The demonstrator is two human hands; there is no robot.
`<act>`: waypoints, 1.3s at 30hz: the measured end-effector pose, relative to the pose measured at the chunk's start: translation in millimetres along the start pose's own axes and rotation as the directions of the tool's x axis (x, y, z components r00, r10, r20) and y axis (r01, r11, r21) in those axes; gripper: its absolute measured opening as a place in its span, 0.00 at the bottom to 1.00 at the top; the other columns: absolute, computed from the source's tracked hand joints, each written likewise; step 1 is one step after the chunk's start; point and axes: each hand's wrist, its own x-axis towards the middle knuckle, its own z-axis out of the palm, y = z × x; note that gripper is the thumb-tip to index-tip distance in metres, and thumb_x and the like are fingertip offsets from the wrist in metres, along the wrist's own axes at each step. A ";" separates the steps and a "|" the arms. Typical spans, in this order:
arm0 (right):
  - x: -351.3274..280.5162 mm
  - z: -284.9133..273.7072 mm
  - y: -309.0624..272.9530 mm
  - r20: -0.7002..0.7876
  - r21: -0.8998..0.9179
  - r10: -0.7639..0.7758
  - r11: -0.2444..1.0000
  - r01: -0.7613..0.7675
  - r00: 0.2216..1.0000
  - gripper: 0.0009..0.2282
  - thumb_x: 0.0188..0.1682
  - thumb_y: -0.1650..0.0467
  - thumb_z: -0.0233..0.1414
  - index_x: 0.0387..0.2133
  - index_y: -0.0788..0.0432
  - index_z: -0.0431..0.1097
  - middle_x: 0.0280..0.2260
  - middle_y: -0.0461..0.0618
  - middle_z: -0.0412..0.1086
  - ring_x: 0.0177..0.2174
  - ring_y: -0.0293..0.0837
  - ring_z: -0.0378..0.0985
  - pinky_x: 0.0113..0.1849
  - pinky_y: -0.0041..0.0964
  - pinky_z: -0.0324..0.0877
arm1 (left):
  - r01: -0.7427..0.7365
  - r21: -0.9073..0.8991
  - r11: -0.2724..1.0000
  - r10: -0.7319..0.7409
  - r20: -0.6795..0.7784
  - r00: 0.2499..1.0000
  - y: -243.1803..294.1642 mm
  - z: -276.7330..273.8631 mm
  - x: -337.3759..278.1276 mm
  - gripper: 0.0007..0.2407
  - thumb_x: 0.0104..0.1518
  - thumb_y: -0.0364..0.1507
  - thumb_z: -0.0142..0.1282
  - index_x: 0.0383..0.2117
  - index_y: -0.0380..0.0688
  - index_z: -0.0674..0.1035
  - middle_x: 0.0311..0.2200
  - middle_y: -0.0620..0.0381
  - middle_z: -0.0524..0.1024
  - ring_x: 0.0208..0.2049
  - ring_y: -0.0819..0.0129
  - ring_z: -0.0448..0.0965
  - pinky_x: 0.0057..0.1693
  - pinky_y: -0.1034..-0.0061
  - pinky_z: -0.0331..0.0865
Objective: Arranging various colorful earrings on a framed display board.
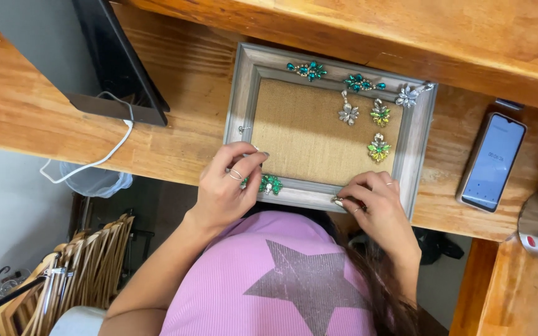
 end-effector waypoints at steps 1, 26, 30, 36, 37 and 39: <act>2.7 0.3 0.6 -0.002 -0.003 -0.008 1.000 0.008 1.000 0.04 0.44 0.69 0.63 0.31 0.46 0.79 0.33 0.41 0.72 0.39 0.46 0.70 0.44 0.39 0.63 | -0.002 0.004 1.000 0.002 -0.008 1.000 0.3 1.1 -0.6 0.10 0.52 0.18 0.59 0.35 0.48 0.84 0.37 0.58 0.78 0.25 0.67 0.79 0.34 0.74 0.77; -8.0 -26.5 16.5 0.052 0.085 0.431 0.897 -0.434 0.901 0.14 0.42 0.68 0.66 0.42 0.56 0.78 0.34 0.52 0.78 0.37 0.54 0.80 0.44 0.49 0.73 | 0.087 0.246 0.965 -0.231 0.651 0.723 17.4 -5.4 -4.6 0.14 0.50 0.32 0.68 0.39 0.38 0.80 0.31 0.49 0.73 0.38 0.50 0.73 0.46 0.65 0.71; -18.0 -23.9 29.4 0.150 0.006 0.432 0.899 -0.437 0.889 0.15 0.38 0.66 0.68 0.38 0.53 0.79 0.36 0.51 0.77 0.41 0.53 0.81 0.46 0.48 0.74 | 0.147 0.270 0.952 -0.298 0.696 0.653 16.1 0.8 -1.3 0.13 0.50 0.31 0.67 0.38 0.43 0.76 0.31 0.54 0.70 0.41 0.52 0.73 0.47 0.67 0.71; -13.7 -21.0 27.9 0.172 -0.037 0.417 0.908 -0.417 0.893 0.09 0.40 0.64 0.67 0.32 0.51 0.79 0.34 0.48 0.73 0.40 0.53 0.80 0.46 0.46 0.73 | 0.379 0.124 0.917 -0.352 0.698 0.624 19.8 5.3 11.5 0.09 0.53 0.28 0.65 0.36 0.48 0.76 0.28 0.54 0.78 0.38 0.52 0.82 0.46 0.64 0.76; -13.8 -21.3 28.9 0.174 -0.036 0.411 0.911 -0.411 0.895 0.09 0.40 0.64 0.67 0.32 0.51 0.79 0.34 0.48 0.73 0.40 0.53 0.80 0.46 0.46 0.73 | 0.381 0.127 0.916 -0.357 0.693 0.626 19.2 10.6 13.7 0.09 0.53 0.28 0.65 0.36 0.48 0.76 0.28 0.54 0.78 0.38 0.52 0.82 0.46 0.64 0.76; -15.0 -22.7 31.4 0.175 -0.021 0.378 0.925 -0.380 0.909 0.09 0.40 0.64 0.66 0.30 0.52 0.78 0.33 0.49 0.74 0.41 0.54 0.79 0.46 0.48 0.73 | 0.528 0.026 0.849 -0.424 0.630 0.651 18.2 22.4 18.2 0.07 0.54 0.28 0.65 0.37 0.49 0.79 0.29 0.54 0.81 0.35 0.57 0.84 0.42 0.69 0.78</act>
